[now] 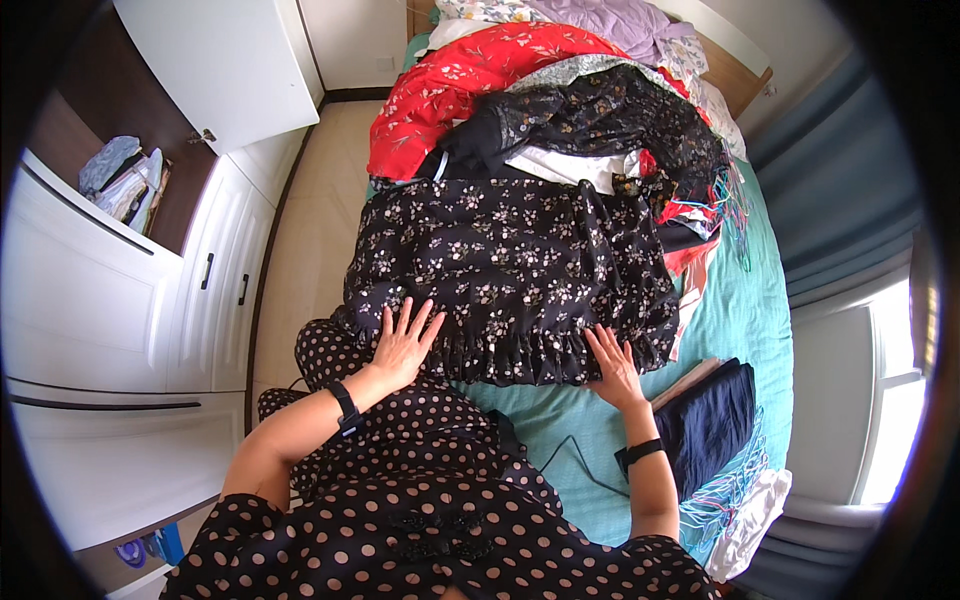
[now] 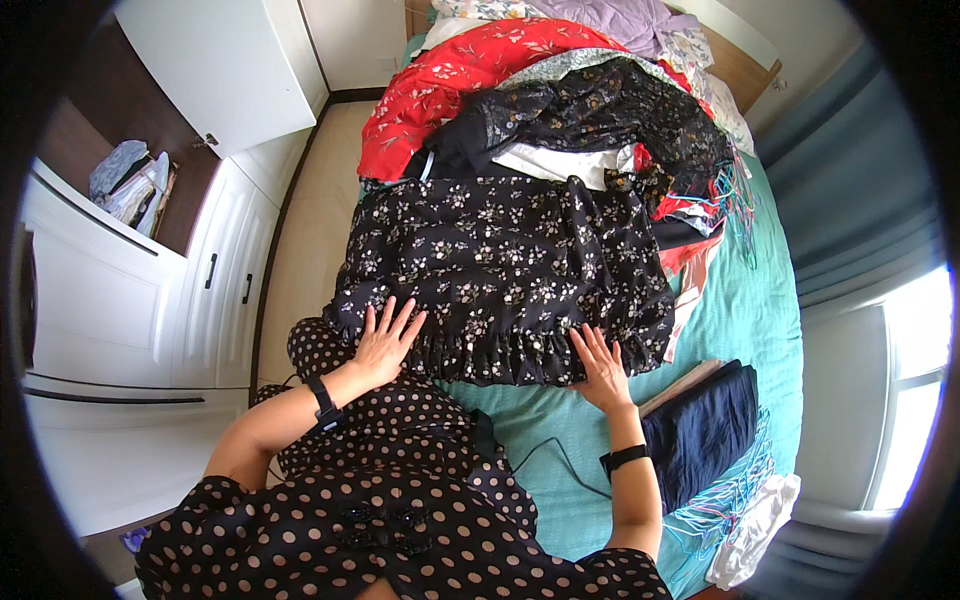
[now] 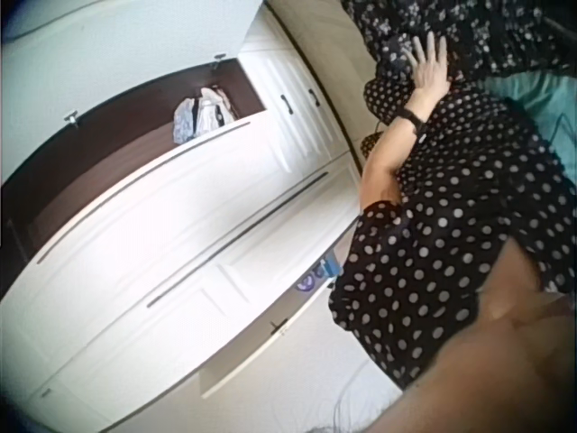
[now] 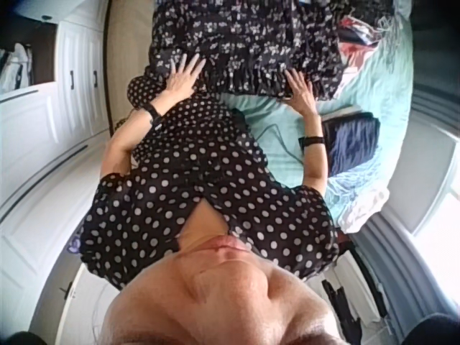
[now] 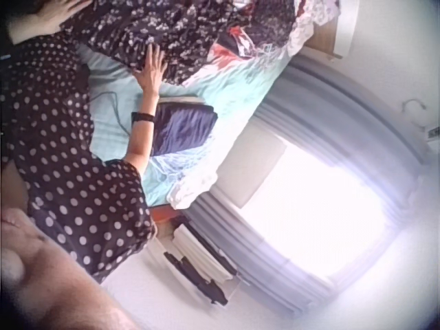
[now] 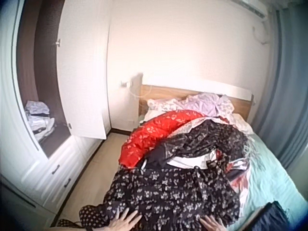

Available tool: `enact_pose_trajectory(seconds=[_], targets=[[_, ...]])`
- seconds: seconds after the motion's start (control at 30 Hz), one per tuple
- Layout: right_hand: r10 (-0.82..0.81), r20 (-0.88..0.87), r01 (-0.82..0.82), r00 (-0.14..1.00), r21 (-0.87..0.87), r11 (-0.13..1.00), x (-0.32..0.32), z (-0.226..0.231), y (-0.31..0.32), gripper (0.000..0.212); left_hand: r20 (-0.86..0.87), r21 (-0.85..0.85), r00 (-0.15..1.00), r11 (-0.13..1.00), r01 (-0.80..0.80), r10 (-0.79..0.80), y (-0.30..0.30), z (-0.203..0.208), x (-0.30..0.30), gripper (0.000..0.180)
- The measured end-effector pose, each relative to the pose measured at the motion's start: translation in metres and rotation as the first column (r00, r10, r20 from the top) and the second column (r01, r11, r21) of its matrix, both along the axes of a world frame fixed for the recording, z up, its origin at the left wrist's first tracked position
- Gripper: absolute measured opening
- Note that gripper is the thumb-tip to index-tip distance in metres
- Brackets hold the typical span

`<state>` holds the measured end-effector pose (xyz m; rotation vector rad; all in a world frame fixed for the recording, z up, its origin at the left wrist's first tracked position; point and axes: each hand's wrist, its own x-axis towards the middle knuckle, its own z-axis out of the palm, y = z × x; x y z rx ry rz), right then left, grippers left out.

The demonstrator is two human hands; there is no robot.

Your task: The person folds several items of clothing, including blue pants and two floral-patterned skirts, by hand on a bed.

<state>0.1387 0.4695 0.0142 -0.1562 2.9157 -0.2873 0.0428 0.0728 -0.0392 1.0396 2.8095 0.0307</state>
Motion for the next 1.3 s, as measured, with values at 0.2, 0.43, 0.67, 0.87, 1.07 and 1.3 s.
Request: enact_pose_trajectory(seconds=[0.2, 0.43, 0.67, 0.87, 1.07, 1.3], targets=[[0.015, -0.215, -0.041, 0.977, -0.116, 0.992, -0.010, -0.032, 0.023, 0.062, -0.001, 0.173, 0.996, 0.981, 0.083, -0.084, -0.005, -0.010, -0.013, 0.058], [0.050, -0.047, -0.056, 0.998, -0.125, 0.991, -0.043, 0.059, 0.049, 0.046, 0.550, 0.242, 0.828, 0.970, -0.033, -0.109, -0.026, 0.091, -0.055, 0.049], [0.219, 0.353, -0.181, 0.910, -0.138, 0.974, -0.107, 0.101, 0.069, 0.041, 0.758, 0.159, 0.631, 0.985, 0.063, -0.163, -0.041, 0.108, -0.100, 0.030], [0.148, 0.159, -0.107, 0.976, -0.239, 0.965, -0.215, 0.100, 0.053, 0.036, 0.890, 0.272, 0.453, 0.858, -0.436, -0.052, -0.058, 0.069, -0.186, 0.031], [-0.082, -0.168, 0.079, 0.982, -0.027, 0.997, -0.230, 0.002, 0.033, 0.054, 0.700, 0.383, 0.683, 0.698, -0.605, 0.209, -0.062, 0.000, -0.192, 0.079], [-0.336, -0.217, 0.360, 0.916, 0.080, 0.930, -0.170, -0.061, 0.063, 0.066, 0.303, 0.645, 0.812, 0.520, -0.560, 0.498, -0.074, -0.074, -0.183, 0.032]])
